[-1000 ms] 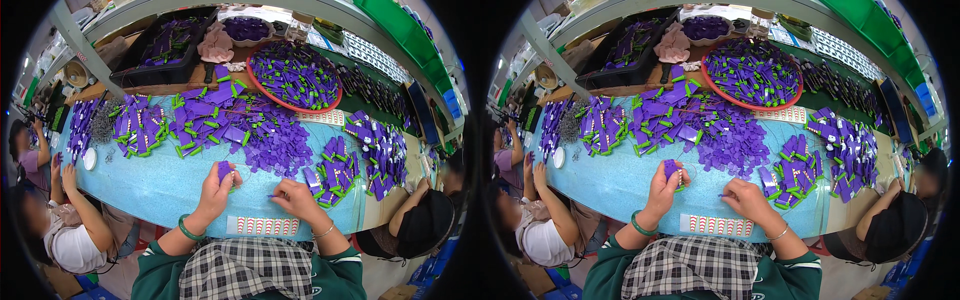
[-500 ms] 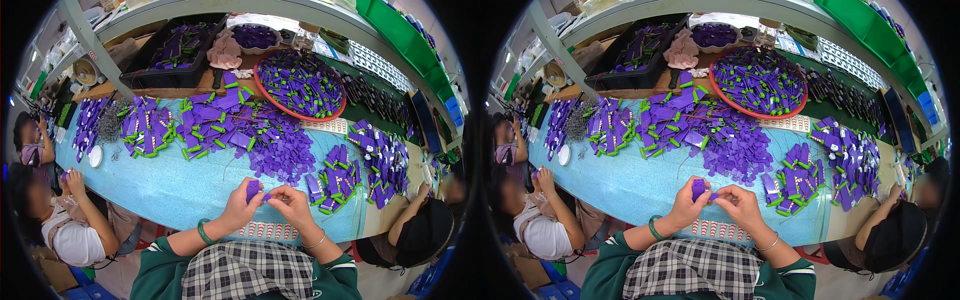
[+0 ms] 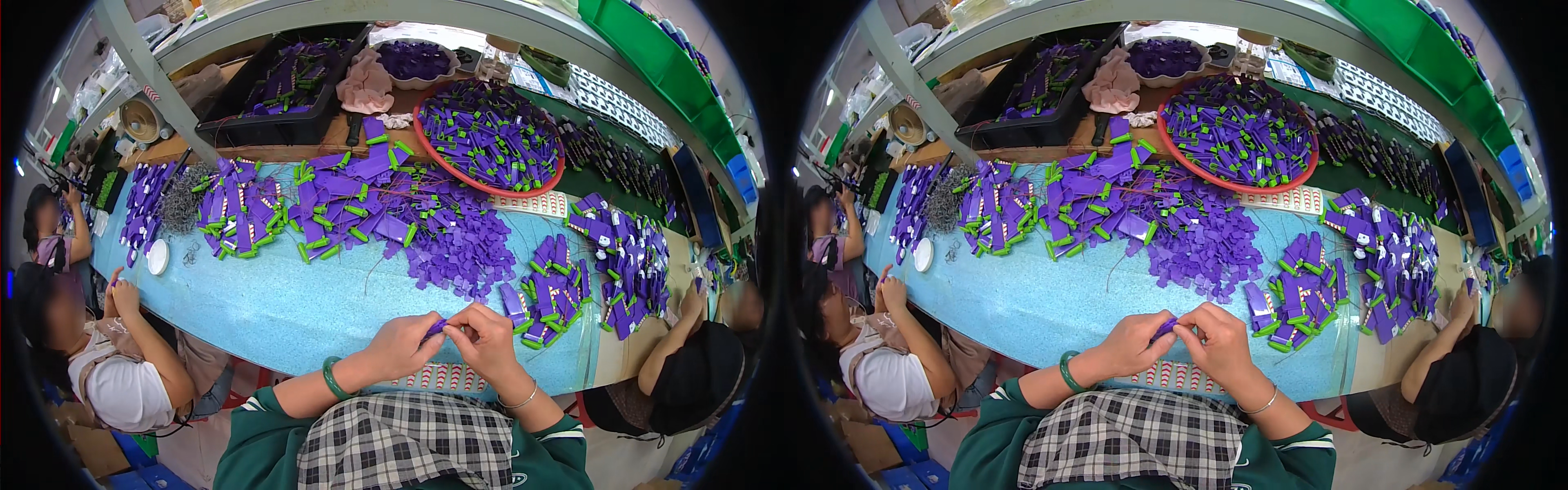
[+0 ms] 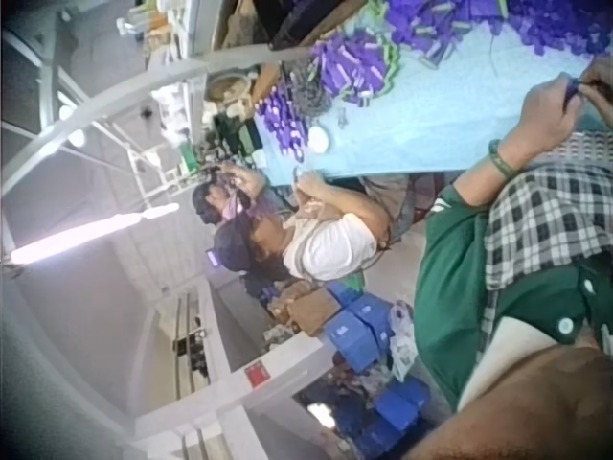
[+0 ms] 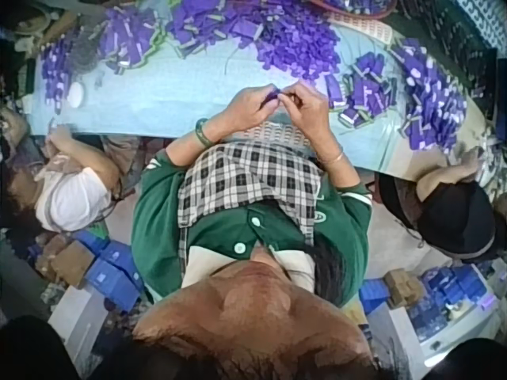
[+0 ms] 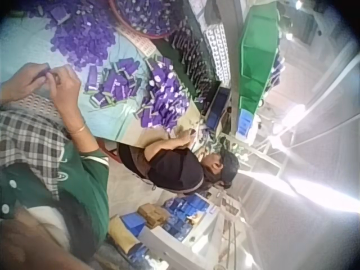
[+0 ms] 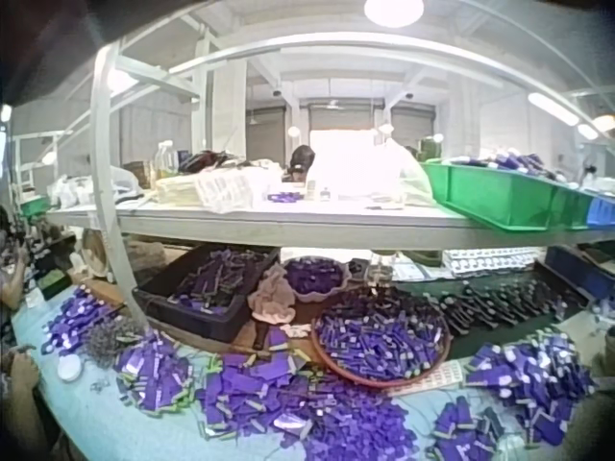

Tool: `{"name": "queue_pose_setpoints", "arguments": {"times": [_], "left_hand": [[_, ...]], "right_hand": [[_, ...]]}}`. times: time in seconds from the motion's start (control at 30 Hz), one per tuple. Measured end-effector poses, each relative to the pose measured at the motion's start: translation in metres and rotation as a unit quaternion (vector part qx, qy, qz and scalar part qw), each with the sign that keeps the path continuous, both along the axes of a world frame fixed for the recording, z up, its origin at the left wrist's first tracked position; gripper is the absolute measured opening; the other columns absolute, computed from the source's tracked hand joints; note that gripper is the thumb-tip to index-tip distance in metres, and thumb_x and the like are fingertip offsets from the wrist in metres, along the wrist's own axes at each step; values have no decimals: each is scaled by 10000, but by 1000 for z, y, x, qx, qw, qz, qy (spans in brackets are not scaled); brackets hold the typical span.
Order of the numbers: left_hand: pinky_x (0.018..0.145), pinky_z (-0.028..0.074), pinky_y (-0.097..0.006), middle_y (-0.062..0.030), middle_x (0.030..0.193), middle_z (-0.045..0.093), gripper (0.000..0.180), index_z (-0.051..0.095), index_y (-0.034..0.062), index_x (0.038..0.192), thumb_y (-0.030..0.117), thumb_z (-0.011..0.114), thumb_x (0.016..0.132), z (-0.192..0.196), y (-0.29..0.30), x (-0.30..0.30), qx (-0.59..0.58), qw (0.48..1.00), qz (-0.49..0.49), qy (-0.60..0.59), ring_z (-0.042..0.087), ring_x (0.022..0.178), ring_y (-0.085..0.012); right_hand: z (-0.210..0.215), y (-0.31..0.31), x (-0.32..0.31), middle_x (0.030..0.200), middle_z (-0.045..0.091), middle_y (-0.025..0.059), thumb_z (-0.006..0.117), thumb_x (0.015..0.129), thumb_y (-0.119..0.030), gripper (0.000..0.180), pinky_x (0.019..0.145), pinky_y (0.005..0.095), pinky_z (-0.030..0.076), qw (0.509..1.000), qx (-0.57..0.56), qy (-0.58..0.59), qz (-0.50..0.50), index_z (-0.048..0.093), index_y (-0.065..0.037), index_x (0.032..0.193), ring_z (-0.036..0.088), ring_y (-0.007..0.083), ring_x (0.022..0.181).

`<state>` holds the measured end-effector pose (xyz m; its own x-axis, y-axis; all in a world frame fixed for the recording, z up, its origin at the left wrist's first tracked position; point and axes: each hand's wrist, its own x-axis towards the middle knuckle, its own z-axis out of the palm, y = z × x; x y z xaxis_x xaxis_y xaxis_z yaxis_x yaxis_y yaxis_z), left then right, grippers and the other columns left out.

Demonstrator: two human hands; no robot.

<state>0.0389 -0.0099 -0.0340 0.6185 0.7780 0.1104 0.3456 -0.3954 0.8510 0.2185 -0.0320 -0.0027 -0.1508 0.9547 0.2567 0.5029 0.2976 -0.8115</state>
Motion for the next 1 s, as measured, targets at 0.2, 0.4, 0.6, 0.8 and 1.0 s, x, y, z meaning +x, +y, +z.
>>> {"name": "queue_pose_setpoints", "arguments": {"times": [0.2, 0.4, 0.6, 0.8, 1.0], "left_hand": [[594, 458, -434, -165, 733, 606, 191, 547, 19, 912, 204, 501, 903, -1, -3, 0, 10, 1000, -25, 15, 597, 665, -343], [634, 483, -297, -74, 717, 615, 241, 591, 19, 946, 242, 499, 949, 4, 0, -3, -253, 967, -26, 6, 611, 665, -152], [780, 468, -275, -60, 944, 611, 259, 544, 47, 1057, 276, 439, 996, -16, 15, -4, -443, 820, 68, -356, 573, 871, -120], [835, 450, -278, -52, 1012, 580, 298, 525, 38, 1190, 238, 454, 980, -14, 17, 20, -278, 922, 56, -265, 557, 922, -162], [747, 483, -338, -107, 980, 605, 329, 546, 34, 1177, 122, 577, 861, 0, 68, 7, 41, 994, 70, -72, 603, 860, -211]], "right_hand": [[-15, 0, -3, 722, 574, 68, 715, 772, -64, 119, 482, 268, 417, 998, -24, 48, 22, 614, -4, 791, 526, 140, 532], [-33, -1, -6, 750, 587, 27, 648, 857, -177, 174, 565, 251, 415, 968, -161, 194, 8, 600, -31, 937, 536, 100, 647], [-13, 19, 28, 850, 611, 27, 493, 928, -438, 536, 709, 265, 426, 518, -254, 769, 276, 422, -66, 1307, 549, 120, 848], [-38, 4, 15, 919, 588, 34, 651, 848, -112, 785, 724, 266, 450, 902, -177, 392, -42, 169, -62, 1466, 548, 113, 855], [-28, 9, 54, 857, 570, -20, 587, 835, 34, 497, 691, 179, 414, 929, -156, 318, -111, 455, -16, 1311, 531, 36, 790]]}}
